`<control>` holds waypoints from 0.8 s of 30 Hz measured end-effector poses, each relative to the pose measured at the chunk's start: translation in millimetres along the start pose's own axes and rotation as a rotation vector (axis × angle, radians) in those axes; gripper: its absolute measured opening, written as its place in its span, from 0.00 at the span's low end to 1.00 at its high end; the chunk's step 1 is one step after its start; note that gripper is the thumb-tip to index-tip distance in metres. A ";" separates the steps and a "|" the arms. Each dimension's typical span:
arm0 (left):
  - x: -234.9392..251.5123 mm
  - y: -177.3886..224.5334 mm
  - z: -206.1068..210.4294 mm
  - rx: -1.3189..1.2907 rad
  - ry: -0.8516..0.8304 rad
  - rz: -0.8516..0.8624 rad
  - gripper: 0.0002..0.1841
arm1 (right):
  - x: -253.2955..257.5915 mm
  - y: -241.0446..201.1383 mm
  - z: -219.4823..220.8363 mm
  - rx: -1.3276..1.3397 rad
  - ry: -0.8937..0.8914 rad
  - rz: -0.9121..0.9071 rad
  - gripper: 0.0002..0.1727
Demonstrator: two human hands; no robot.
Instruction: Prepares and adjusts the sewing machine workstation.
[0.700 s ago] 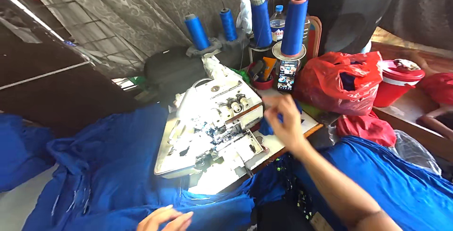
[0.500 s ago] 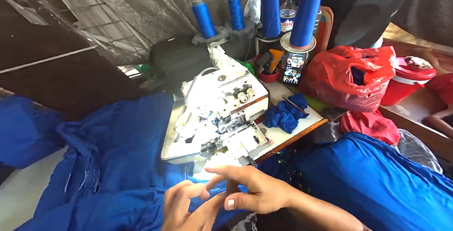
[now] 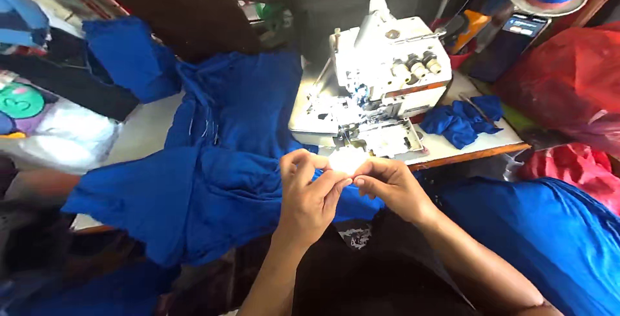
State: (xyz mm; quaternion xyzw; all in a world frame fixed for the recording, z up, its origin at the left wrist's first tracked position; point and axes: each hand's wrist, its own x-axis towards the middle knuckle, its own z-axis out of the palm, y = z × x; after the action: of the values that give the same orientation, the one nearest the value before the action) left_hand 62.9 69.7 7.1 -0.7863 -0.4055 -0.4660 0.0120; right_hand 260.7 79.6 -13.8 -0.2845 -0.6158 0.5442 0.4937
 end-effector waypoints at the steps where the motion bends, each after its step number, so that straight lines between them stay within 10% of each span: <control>1: -0.1 -0.8 0.1 0.008 -0.007 -0.004 0.10 | 0.7 0.6 1.6 -0.017 0.021 -0.013 0.05; 24: 26.2 -9.4 6.6 -0.222 0.037 -0.030 0.15 | -1.7 11.8 -1.9 -0.344 0.224 -0.277 0.08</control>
State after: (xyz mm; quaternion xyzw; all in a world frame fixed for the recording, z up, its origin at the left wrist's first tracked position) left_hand 67.7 95.0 19.4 -0.7680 -0.3625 -0.5227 -0.0747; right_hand 260.8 81.7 -25.7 -0.3358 -0.6739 0.3235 0.5731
